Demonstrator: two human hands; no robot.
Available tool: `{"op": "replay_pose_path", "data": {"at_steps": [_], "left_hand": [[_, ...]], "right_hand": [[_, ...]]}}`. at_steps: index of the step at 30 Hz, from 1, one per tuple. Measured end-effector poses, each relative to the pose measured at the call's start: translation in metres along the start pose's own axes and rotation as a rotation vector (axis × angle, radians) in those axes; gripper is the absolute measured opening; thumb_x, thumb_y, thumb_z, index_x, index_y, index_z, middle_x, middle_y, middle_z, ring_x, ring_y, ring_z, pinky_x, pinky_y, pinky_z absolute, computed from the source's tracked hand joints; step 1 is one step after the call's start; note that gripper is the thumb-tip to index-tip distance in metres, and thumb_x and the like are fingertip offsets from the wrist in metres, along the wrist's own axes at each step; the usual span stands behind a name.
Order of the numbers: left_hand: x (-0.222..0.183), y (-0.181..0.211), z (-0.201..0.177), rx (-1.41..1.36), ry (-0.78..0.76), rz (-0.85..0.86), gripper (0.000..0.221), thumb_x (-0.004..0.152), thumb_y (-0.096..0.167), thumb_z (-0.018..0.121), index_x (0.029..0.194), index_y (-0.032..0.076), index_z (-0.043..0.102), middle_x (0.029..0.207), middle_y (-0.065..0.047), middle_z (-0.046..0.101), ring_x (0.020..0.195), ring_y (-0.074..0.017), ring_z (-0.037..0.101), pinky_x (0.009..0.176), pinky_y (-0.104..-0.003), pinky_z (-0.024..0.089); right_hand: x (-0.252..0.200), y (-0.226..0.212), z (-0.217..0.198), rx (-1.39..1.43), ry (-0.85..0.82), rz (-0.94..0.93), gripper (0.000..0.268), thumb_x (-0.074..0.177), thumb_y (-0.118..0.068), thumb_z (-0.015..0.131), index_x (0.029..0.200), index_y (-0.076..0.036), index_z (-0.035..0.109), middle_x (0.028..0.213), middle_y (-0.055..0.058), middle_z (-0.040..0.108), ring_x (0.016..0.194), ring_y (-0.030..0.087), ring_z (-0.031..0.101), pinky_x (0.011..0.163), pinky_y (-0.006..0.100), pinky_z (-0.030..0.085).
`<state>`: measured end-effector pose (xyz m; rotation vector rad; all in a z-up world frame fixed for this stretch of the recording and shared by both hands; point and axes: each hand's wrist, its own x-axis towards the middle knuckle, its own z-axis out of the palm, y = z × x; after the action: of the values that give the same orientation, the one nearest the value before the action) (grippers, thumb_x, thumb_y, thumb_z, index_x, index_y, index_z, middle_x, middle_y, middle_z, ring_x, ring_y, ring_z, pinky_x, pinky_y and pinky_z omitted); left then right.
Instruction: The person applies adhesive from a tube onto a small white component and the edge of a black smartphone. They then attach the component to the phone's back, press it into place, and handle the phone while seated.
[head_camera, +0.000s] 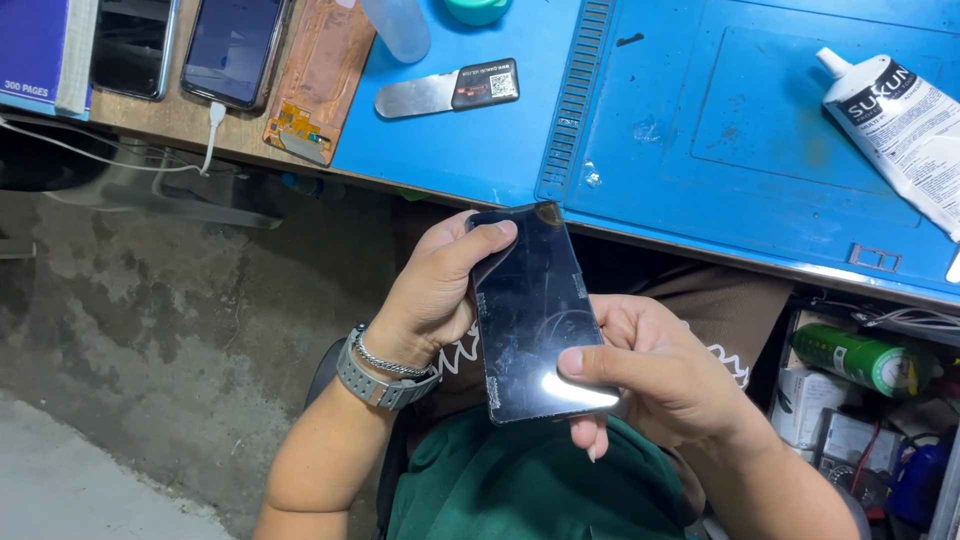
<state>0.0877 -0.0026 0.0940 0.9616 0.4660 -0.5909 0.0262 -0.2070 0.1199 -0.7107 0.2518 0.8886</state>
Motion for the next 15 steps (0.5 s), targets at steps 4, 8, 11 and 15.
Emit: {"op": "replay_pose_path", "data": {"at_steps": [4,8,11,15], "left_hand": [[0.0,0.0,0.0,0.009,0.006,0.001,0.027,0.091,0.011,0.066,0.117,0.002,0.067,0.111,-0.014,0.074,0.104,-0.0257,0.071,0.094,-0.038,0.058],[0.001,0.001,-0.001,0.016,0.001,0.003,0.027,0.091,0.01,0.066,0.117,0.002,0.065,0.111,-0.015,0.074,0.104,-0.0265,0.071,0.094,-0.039,0.059],[0.005,-0.003,-0.008,0.005,-0.069,0.093,0.028,0.092,0.013,0.067,0.118,0.002,0.065,0.11,-0.013,0.073,0.101,-0.0251,0.071,0.093,-0.039,0.059],[-0.009,0.001,-0.006,0.087,-0.17,0.351,0.018,0.097,0.015,0.067,0.109,0.003,0.06,0.101,-0.01,0.071,0.091,-0.017,0.069,0.083,-0.031,0.058]], "right_hand": [[0.001,-0.001,0.002,-0.004,-0.007,-0.009,0.032,0.086,-0.007,0.074,0.102,0.017,0.06,0.067,0.026,0.069,0.046,0.028,0.07,0.035,0.033,0.057],[0.003,0.002,-0.004,0.012,0.015,0.026,0.033,0.085,-0.005,0.074,0.105,0.016,0.058,0.072,0.028,0.069,0.046,0.029,0.07,0.034,0.034,0.057],[0.003,-0.003,0.007,-0.048,0.047,0.006,0.036,0.083,-0.008,0.076,0.106,0.015,0.061,0.077,0.027,0.073,0.046,0.026,0.069,0.036,0.029,0.058],[0.012,0.02,-0.002,-0.241,0.027,-0.139,0.028,0.082,-0.013,0.079,0.096,0.009,0.071,0.079,0.023,0.077,0.059,0.029,0.073,0.043,0.036,0.063]]}}
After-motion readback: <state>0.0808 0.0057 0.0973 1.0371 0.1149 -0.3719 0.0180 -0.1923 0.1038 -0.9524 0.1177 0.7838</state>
